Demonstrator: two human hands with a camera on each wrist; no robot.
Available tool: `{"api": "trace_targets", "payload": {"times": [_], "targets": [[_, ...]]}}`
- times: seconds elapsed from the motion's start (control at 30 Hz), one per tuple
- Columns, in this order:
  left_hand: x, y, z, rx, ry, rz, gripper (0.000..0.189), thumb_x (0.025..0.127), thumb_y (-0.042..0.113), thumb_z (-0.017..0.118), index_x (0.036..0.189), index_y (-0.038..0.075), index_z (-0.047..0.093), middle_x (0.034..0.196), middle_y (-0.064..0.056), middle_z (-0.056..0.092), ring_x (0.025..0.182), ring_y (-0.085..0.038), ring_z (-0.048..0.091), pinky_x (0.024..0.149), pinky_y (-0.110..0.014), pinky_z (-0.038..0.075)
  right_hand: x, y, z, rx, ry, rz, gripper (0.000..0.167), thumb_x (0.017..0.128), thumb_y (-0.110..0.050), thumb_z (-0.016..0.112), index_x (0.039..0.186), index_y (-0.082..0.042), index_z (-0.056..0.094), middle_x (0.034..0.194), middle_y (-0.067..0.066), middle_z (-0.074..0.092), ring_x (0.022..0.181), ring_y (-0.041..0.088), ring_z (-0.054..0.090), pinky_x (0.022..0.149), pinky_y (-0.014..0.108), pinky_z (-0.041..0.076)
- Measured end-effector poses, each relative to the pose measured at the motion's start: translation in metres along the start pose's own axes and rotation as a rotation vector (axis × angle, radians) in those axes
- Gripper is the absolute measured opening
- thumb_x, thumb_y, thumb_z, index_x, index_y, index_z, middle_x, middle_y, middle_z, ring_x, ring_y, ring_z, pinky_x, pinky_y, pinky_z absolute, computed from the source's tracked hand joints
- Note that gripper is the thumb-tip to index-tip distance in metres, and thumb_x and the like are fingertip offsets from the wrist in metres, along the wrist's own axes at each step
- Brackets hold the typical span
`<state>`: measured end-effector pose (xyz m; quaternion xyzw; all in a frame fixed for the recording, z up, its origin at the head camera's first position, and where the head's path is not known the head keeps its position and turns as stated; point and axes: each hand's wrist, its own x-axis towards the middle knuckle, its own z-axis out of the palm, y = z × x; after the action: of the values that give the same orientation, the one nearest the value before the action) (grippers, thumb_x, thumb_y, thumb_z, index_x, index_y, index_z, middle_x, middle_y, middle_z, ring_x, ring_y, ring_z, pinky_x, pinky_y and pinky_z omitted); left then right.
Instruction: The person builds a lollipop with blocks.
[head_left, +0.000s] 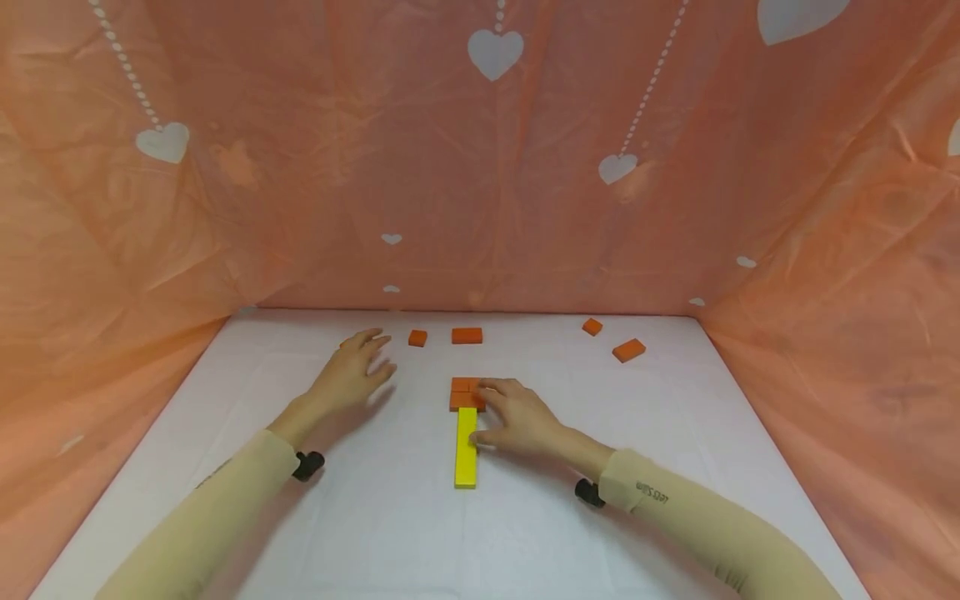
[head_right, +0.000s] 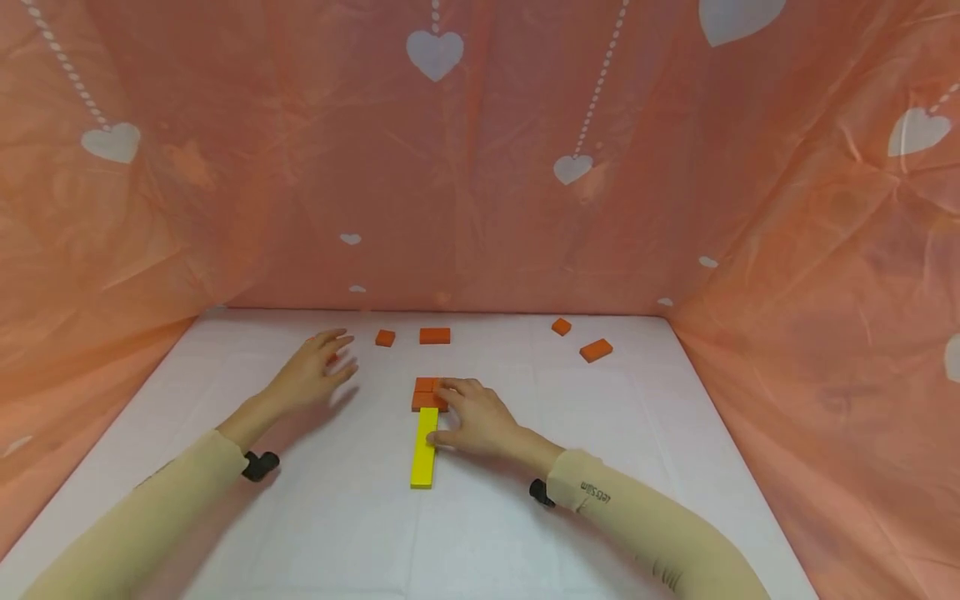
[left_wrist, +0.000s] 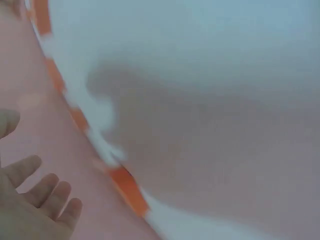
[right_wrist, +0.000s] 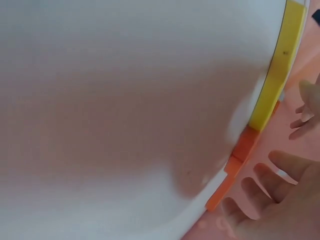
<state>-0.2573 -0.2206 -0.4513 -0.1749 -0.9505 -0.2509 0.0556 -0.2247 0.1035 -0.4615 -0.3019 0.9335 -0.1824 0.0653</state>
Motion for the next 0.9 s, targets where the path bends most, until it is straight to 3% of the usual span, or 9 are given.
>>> {"api": "trace_targets", "payload": {"times": [0.17, 0.33, 0.67, 0.9], "targets": [[0.001, -0.032, -0.013, -0.009, 0.0, -0.094, 0.063, 0.101, 0.023, 0.066, 0.151, -0.009, 0.045, 0.156, -0.032, 0.038, 0.141, -0.055, 0.036, 0.115, -0.07, 0.03, -0.004, -0.004, 0.004, -0.015, -0.029, 0.011, 0.077, 0.09, -0.052, 0.077, 0.153, -0.014, 0.053, 0.161, 0.008, 0.044, 0.147, 0.032, 0.041, 0.119, 0.054, 0.036], [0.001, -0.051, -0.019, 0.033, -0.019, -0.107, 0.065, 0.096, 0.024, 0.074, 0.146, -0.01, 0.05, 0.148, -0.034, 0.044, 0.132, -0.056, 0.043, 0.109, -0.07, 0.037, -0.005, -0.003, 0.006, -0.035, -0.033, 0.004, 0.077, 0.09, -0.053, 0.076, 0.154, -0.016, 0.053, 0.162, 0.008, 0.044, 0.146, 0.031, 0.041, 0.119, 0.054, 0.036], [0.006, -0.054, -0.019, 0.081, -0.02, -0.118, 0.048, 0.096, 0.019, 0.072, 0.134, -0.009, 0.061, 0.138, -0.034, 0.052, 0.125, -0.055, 0.048, 0.106, -0.067, 0.041, -0.006, -0.001, 0.007, -0.027, -0.035, -0.003, 0.075, 0.09, -0.052, 0.076, 0.152, -0.015, 0.055, 0.162, 0.009, 0.043, 0.146, 0.031, 0.041, 0.119, 0.054, 0.036], [0.009, -0.055, -0.016, 0.03, -0.036, -0.144, 0.046, 0.097, 0.015, 0.071, 0.133, -0.011, 0.061, 0.137, -0.035, 0.049, 0.124, -0.054, 0.05, 0.106, -0.065, 0.042, -0.006, -0.002, 0.005, -0.013, -0.032, -0.011, 0.073, 0.09, -0.049, 0.077, 0.15, -0.013, 0.057, 0.16, 0.01, 0.045, 0.144, 0.032, 0.043, 0.117, 0.056, 0.038]]}}
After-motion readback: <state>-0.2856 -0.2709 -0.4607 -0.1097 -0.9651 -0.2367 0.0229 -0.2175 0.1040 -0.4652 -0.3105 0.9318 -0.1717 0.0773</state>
